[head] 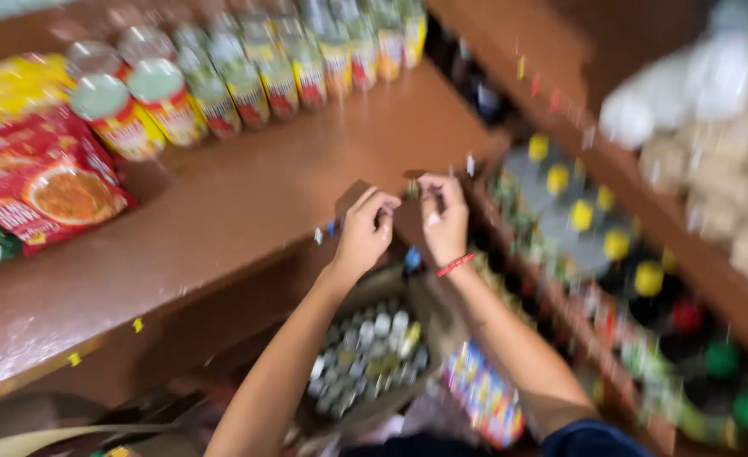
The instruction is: Transfer canned goods from a cardboard box onto a wooden storage shelf.
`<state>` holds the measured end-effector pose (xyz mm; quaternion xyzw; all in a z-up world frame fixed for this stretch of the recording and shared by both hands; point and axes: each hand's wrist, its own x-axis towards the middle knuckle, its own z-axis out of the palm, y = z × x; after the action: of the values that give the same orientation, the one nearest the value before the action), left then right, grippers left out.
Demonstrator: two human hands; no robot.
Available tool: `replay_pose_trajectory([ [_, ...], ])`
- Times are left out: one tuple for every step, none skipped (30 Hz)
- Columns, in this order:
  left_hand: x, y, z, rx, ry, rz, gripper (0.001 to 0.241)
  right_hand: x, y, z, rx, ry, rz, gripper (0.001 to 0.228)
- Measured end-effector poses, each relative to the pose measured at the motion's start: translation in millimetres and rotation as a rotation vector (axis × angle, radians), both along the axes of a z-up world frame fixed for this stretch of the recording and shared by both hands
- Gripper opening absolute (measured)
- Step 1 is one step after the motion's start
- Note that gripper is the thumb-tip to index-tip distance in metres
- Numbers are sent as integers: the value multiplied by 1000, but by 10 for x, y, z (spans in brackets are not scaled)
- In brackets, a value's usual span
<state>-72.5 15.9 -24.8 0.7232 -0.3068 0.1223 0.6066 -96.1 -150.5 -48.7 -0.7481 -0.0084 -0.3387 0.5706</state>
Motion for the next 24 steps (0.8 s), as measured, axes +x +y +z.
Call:
replay_pose_trajectory([
  [-187, 123, -72, 20, 36, -37, 22, -216, 54, -137, 20, 36, -37, 25],
  [-346, 238, -141, 56, -35, -92, 23, -427, 106, -281, -18, 41, -120, 22],
  [-498, 352, -216, 87, -106, -151, 24, -641, 160, -433, -58, 50, -202, 20],
  [-629, 509, -365, 104, -71, -197, 24, -821, 214, -630, -39, 89, -243, 20],
  [-753, 665, -516, 126, -32, -227, 24, -1008, 271, -834, -23, 127, -264, 19],
  [-892, 824, -674, 148, 10, -253, 23, -1210, 330, -1049, -6, 167, -280, 18],
  [-999, 996, -887, 165, 47, -293, 23, -1436, 439, -1246, 13, 208, -315, 18],
  [-1104, 1152, -1092, 210, 137, -286, 26, -1645, 527, -1425, 55, 281, -316, 18],
  [-1204, 1306, -1286, 259, 226, -279, 30, -1853, 616, -1592, 98, 353, -316, 18],
  [-1301, 1464, -1545, 269, 250, -303, 30, -2066, 730, -1823, 109, 379, -338, 18],
  [-1393, 1617, -1788, 339, 288, -262, 26, -2276, 841, -2035, 114, 443, -340, 20],
  [-1400, 1700, -2019, 402, 307, -217, 21, -2384, 878, -2227, 111, 489, -338, 22],
  [-1462, 1783, -2265, 405, 312, -236, 21, -2504, 906, -2396, 115, 497, -357, 22],
  [-1534, 1898, -2505, 408, 304, -239, 22, -2627, 966, -2578, 112, 538, -365, 23],
  [-1601, 2010, -2751, 412, 295, -243, 22, -2744, 1022, -2767, 108, 579, -374, 24],
  [-1699, 2095, -2906, 426, 314, -260, 22, -2895, 1121, -2966, 123, 602, -385, 24],
  [-1794, 2176, -3060, 490, 350, -251, 22, -3044, 1219, -3162, 139, 676, -404, 26],
  [-1816, 2185, -3222, 545, 371, -239, 22, -3110, 1239, -3359, 148, 736, -422, 27],
  [-1889, 2217, -3408, 552, 376, -253, 22, -3206, 1293, -3589, 156, 744, -433, 27],
  [-1935, 2250, -3604, 549, 389, -254, 20, -3277, 1352, -3831, 190, 792, -433, 30],
  [-1979, 2286, -3802, 546, 403, -255, 18, -3347, 1414, -4075, 225, 840, -432, 33],
  [-2017, 2278, -3953, 552, 403, -267, 18, -3344, 1449, -4208, 233, 843, -443, 33],
  [-2052, 2270, -4110, 611, 523, -249, 19, -3339, 1483, -4347, 267, 848, -430, 34],
  [-2106, 2298, -4261, 676, 647, -225, 20, -3343, 1548, -4493, 305, 858, -411, 34],
])
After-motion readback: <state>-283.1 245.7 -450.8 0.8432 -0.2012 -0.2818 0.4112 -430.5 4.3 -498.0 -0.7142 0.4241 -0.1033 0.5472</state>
